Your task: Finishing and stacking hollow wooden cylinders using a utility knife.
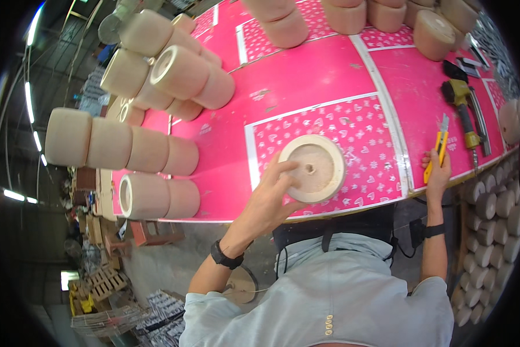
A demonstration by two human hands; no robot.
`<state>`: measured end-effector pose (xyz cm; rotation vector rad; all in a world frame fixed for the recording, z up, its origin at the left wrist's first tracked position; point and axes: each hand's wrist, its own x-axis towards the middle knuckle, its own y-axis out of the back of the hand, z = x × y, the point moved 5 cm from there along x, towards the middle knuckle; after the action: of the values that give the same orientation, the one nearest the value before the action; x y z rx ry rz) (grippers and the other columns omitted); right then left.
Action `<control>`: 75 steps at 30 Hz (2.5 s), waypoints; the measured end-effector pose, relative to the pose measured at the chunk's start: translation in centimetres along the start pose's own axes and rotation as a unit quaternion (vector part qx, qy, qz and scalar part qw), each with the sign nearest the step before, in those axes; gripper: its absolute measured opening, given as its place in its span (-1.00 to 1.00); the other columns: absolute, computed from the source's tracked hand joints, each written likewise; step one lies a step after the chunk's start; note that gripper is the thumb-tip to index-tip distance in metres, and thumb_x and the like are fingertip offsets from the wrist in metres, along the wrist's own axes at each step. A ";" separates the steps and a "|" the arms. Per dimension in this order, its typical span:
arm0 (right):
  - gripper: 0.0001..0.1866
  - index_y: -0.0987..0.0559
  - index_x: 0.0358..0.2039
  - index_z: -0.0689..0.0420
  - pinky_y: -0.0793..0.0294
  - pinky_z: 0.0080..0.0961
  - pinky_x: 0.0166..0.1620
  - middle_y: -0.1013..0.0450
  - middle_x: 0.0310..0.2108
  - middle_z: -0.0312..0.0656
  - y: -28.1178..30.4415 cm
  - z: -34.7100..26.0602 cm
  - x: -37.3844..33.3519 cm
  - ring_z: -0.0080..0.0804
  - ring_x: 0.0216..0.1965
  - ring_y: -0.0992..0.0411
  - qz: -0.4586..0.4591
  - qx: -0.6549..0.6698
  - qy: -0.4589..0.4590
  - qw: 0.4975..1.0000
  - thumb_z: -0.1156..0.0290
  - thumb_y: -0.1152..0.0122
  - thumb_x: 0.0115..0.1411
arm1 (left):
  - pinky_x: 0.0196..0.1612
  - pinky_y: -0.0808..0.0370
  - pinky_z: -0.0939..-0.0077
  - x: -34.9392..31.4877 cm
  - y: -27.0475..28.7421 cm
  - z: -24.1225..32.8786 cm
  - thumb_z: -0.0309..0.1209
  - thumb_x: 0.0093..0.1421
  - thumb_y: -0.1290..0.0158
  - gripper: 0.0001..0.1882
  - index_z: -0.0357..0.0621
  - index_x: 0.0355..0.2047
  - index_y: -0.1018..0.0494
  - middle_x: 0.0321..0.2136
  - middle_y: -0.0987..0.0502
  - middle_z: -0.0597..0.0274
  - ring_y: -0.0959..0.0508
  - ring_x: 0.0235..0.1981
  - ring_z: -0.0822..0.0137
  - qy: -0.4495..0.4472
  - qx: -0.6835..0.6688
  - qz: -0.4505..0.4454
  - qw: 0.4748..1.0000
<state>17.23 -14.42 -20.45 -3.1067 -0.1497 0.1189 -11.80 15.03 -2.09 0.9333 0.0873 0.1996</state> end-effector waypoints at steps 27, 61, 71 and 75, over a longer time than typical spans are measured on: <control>-0.85 -0.47 -0.17 0.22 -0.37 -0.62 -0.53 -0.39 -0.52 -0.30 -0.7 -0.7 0.1 -0.57 -0.58 -0.39 0.019 -0.076 0.076 0.994 0.43 -0.09 0.31 | 0.14 -0.38 0.07 3.5 -0.8 -2.0 -0.34 0.05 -0.23 -0.30 -0.05 0.23 -0.30 0.17 -0.33 -0.03 -0.36 0.13 -0.06 0.048 -0.014 0.138 0.989; -0.62 -0.53 0.02 0.23 -0.45 -0.17 -0.26 -0.50 -0.39 0.14 -20.0 -22.8 -14.2 0.06 -0.35 -0.50 -0.554 -0.470 0.185 0.661 0.44 -0.16 0.18 | 0.08 -0.37 0.33 3.7 -3.8 -7.4 -0.35 0.26 0.07 -0.57 -0.32 0.08 -0.40 -0.07 -0.50 -0.03 -0.49 0.00 0.18 0.074 -0.444 0.197 0.871; -0.59 -0.51 0.05 0.25 -0.43 -0.21 -0.33 -0.47 -0.46 0.07 -21.3 -23.5 -16.2 -0.01 -0.41 -0.47 -0.541 -0.538 0.230 0.605 0.51 -0.19 0.15 | 0.08 -0.37 0.31 3.6 -3.7 -7.3 -0.36 0.25 0.07 -0.58 -0.35 0.06 -0.41 -0.08 -0.49 -0.06 -0.49 -0.02 0.15 0.067 -0.434 0.212 0.873; -0.59 -0.50 0.02 0.32 -0.43 -0.15 -0.37 -0.46 -0.53 0.13 -22.6 -22.9 -16.7 0.06 -0.47 -0.47 -0.567 -0.566 0.208 0.562 0.51 -0.17 0.13 | 0.07 -0.37 0.30 3.6 -3.9 -7.4 -0.37 0.25 0.07 -0.59 -0.35 0.04 -0.41 -0.08 -0.50 -0.05 -0.50 -0.02 0.15 0.080 -0.435 0.213 0.871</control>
<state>0.26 5.84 4.39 -2.7400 -3.0493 -1.1061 -8.96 19.36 -9.55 0.0124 -0.0612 0.6651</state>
